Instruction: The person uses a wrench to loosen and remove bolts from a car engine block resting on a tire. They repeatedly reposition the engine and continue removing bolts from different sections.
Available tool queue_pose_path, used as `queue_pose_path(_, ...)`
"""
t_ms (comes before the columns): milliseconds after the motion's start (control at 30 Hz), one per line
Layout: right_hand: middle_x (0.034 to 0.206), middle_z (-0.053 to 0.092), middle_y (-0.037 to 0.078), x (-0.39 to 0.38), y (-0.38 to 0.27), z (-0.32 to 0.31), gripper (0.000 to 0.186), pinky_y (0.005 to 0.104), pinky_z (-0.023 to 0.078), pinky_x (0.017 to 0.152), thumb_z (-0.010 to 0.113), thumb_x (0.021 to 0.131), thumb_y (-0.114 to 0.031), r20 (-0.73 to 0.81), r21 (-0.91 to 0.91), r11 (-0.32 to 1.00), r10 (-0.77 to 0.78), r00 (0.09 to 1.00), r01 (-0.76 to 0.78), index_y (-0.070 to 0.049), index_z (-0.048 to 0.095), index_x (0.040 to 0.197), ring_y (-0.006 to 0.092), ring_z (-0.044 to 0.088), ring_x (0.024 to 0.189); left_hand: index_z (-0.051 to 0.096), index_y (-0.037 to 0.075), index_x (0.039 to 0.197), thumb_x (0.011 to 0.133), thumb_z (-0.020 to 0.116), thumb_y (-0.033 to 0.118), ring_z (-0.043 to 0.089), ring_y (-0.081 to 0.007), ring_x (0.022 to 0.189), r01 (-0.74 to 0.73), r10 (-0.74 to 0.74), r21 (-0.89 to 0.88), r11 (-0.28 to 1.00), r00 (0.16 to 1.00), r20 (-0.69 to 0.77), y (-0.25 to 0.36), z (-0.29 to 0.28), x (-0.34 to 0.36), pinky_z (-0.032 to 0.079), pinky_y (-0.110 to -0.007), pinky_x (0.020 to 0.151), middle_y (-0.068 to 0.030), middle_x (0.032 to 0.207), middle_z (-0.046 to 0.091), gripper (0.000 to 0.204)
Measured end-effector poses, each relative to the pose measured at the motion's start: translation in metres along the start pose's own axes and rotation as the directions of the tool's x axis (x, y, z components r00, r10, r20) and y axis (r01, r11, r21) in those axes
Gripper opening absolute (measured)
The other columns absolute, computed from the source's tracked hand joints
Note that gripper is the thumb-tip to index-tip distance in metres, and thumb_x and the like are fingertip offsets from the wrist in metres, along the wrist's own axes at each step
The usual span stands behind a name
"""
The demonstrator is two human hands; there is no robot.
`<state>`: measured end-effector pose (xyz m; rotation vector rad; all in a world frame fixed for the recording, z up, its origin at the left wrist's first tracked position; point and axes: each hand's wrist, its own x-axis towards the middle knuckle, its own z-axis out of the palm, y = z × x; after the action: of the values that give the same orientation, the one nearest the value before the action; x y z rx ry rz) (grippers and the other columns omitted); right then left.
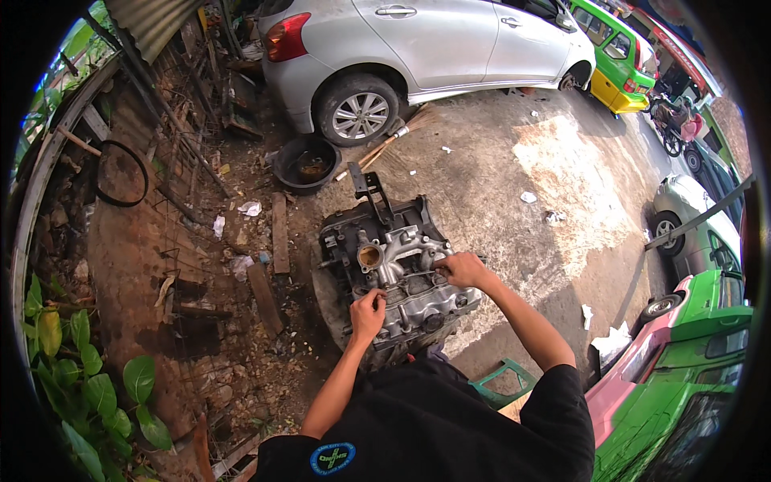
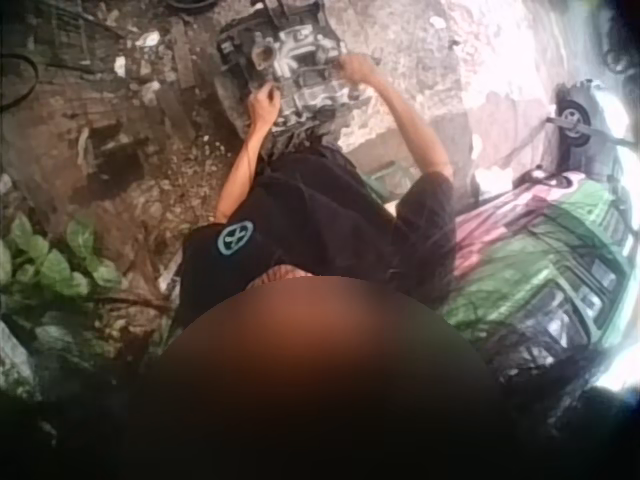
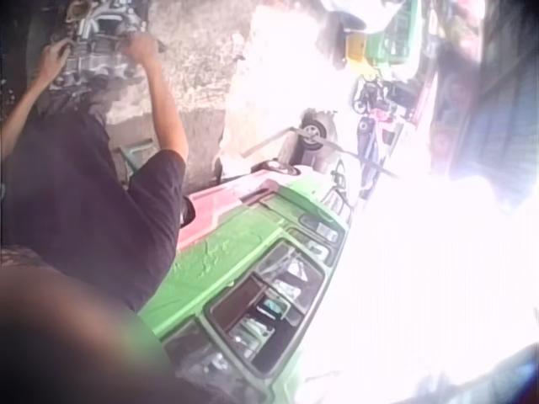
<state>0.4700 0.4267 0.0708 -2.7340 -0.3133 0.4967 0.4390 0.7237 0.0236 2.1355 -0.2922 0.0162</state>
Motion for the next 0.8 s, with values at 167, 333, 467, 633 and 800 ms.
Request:
queue_pose_path(167,0.094,0.075,0.013,0.009,0.007,0.004,0.031,0.0481,0.056,0.078,0.062,0.089,-0.028,0.016,-0.028,0.998,-0.064,0.998,0.064,-0.023,0.073,0.117,0.036,0.071,0.086,0.073,0.003,0.096,0.092,0.063,0.007,0.066,-0.0248,0.061,-0.011,0.011,-0.001,1.0,1.0,-0.013,-0.002,0.002,0.0,0.051,-0.036,0.058,-0.0127,0.071,0.067,0.011)
queue_pose_path(333,0.091,0.074,0.016,0.015,0.006,-0.001,0.033,0.049,0.056,0.08,0.066,0.085,-0.028,0.061,-0.052,0.995,-0.084,0.995,0.088,-0.024,0.074,0.117,0.0355,0.071,0.087,0.073,0.004,0.097,0.092,0.063,0.006,0.065,-0.0246,0.06,0.016,-0.016,-0.003,1.0,1.0,0.015,-0.004,0.001,0.0,0.05,-0.036,0.057,-0.0124,0.07,0.067,0.011)
queue_pose_path(467,0.093,0.074,0.016,0.018,0.004,-0.007,0.033,0.0489,0.056,0.078,0.066,0.086,-0.025,0.042,-0.114,0.982,-0.147,0.988,0.151,-0.024,0.074,0.118,0.0355,0.071,0.088,0.073,0.004,0.097,0.092,0.063,0.006,0.064,-0.0241,0.058,-0.05,0.05,-0.028,0.998,0.998,-0.024,-0.003,0.002,0.002,0.049,-0.035,0.055,-0.0121,0.068,0.066,0.011)
queue_pose_path(633,0.095,0.074,0.014,0.014,0.002,-0.01,0.03,0.0487,0.055,0.078,0.066,0.089,-0.025,0.052,-0.089,0.985,-0.147,0.988,0.151,-0.023,0.073,0.118,0.0353,0.071,0.089,0.072,0.004,0.096,0.092,0.063,0.007,0.064,-0.0237,0.058,-0.024,0.024,-0.014,1.0,1.0,-0.007,-0.002,0.0,0.002,0.048,-0.035,0.055,-0.0119,0.068,0.066,0.011)
queue_pose_path(800,0.095,0.074,0.013,0.015,0.004,-0.01,0.029,0.0483,0.056,0.079,0.065,0.09,-0.025,0.051,-0.054,0.981,-0.182,0.982,0.184,-0.022,0.073,0.118,0.0352,0.07,0.089,0.072,0.005,0.094,0.091,0.062,0.007,0.064,-0.024,0.058,-0.036,0.035,-0.037,0.999,0.999,-0.024,-0.002,0.001,0.003,0.048,-0.035,0.055,-0.0124,0.068,0.066,0.011)
